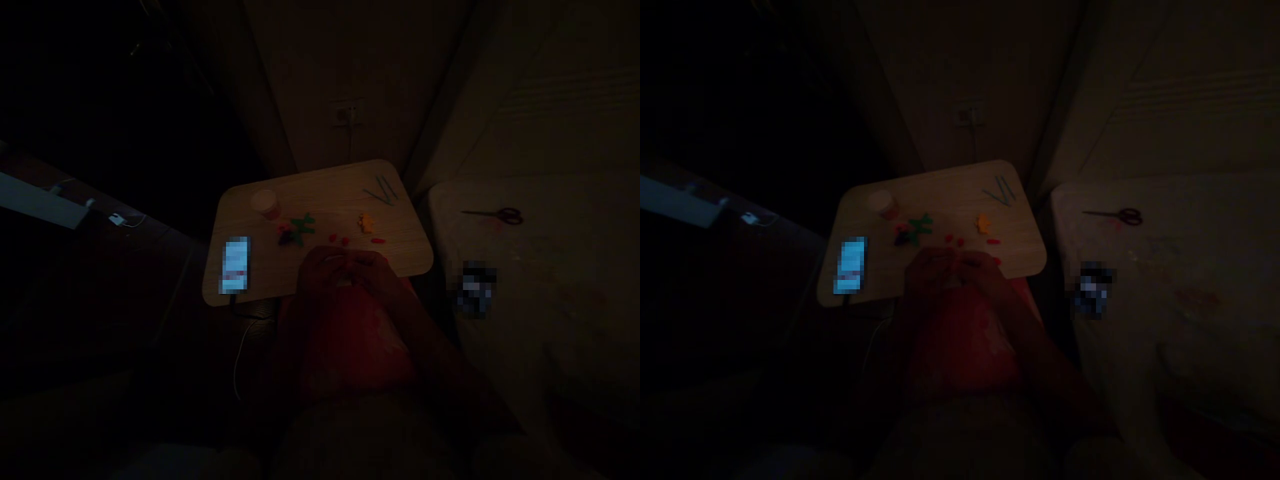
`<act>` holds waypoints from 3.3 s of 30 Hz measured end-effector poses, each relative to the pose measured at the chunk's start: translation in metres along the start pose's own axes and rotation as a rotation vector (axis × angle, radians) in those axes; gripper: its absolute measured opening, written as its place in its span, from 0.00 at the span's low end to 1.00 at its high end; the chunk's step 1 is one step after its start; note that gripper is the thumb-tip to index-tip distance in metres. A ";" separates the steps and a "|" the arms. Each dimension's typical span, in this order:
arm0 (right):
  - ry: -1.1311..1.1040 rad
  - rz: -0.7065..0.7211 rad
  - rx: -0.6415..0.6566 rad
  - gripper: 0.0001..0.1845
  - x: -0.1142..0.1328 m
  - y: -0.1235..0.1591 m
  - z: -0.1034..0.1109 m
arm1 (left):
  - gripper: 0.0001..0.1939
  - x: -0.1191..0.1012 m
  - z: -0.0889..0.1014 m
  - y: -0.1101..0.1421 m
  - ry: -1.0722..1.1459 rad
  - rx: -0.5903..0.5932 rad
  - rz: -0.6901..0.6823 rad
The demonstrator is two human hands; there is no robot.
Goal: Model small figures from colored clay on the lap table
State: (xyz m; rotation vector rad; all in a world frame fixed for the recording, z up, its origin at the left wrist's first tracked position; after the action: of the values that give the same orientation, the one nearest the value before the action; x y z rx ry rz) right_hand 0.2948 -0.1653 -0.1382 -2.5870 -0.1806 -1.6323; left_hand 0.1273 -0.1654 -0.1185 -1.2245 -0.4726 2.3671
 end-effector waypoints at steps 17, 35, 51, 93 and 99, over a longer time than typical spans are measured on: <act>-0.043 -0.051 0.001 0.18 0.002 0.003 0.001 | 0.06 -0.003 0.002 -0.001 0.059 -0.076 -0.055; 0.052 -0.056 0.037 0.18 0.008 0.003 0.006 | 0.11 -0.001 0.003 -0.001 -0.027 -0.025 -0.059; 0.103 -0.037 0.067 0.15 0.009 0.005 0.008 | 0.08 0.003 0.004 0.000 -0.090 -0.033 -0.063; 0.146 -0.078 0.097 0.12 0.023 0.008 0.010 | 0.09 -0.009 0.009 -0.007 -0.043 0.026 -0.149; 0.065 -0.069 0.121 0.14 0.033 0.012 0.000 | 0.07 -0.016 0.014 -0.014 0.035 0.034 -0.209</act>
State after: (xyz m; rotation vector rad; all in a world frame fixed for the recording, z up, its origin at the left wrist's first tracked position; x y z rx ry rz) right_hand 0.3108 -0.1747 -0.1082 -2.4612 -0.3561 -1.6691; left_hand 0.1269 -0.1636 -0.0933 -1.1403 -0.5206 2.1661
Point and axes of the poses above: each hand's wrist, its own y-axis away from the middle knuckle, its own z-axis out of the back of the hand, x = y × z, the point moved 1 cm from there along -y, towards the middle knuckle, and after that the axes turned 14 degrees about z, right-handed, at the moved point
